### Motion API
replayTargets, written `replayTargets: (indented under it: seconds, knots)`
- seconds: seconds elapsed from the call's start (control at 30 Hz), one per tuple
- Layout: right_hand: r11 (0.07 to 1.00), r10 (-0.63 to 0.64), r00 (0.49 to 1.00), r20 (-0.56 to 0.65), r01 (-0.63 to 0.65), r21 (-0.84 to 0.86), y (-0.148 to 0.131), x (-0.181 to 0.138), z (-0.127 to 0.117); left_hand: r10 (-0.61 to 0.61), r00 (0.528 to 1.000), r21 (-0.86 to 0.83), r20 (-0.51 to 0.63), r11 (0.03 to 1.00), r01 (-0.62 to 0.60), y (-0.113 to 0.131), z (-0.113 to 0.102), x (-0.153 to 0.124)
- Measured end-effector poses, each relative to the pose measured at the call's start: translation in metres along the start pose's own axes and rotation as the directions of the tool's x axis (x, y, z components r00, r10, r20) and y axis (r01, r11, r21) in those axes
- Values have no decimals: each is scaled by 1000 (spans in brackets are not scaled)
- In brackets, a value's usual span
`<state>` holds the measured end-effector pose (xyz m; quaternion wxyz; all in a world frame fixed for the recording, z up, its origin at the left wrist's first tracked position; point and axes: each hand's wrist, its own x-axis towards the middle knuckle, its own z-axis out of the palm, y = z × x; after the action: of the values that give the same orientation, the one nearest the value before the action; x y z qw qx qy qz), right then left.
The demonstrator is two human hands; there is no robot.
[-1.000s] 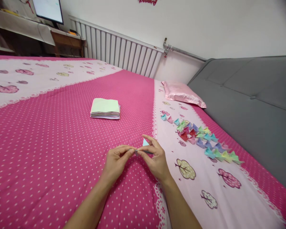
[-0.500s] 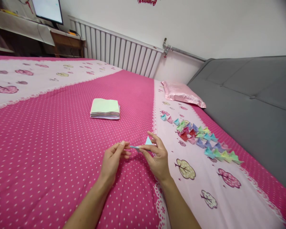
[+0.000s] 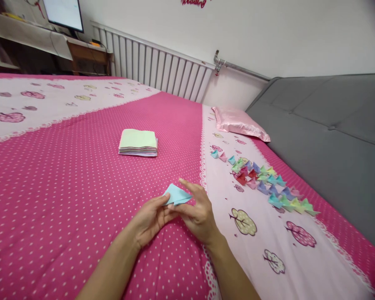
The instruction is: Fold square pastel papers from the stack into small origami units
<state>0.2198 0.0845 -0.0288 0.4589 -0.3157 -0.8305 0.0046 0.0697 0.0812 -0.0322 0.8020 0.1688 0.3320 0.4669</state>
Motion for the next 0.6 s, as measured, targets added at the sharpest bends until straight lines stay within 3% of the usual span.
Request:
replayTargets:
  seconds: [0.27, 0.6]
  knots:
    - [951, 265, 964, -28, -257, 169, 8, 0, -8, 21, 999, 59, -32, 998, -19, 3, 0, 1]
    - [932, 293, 953, 84, -304, 197, 18, 0, -13, -4, 1000, 93, 17, 996, 2, 2, -2, -2]
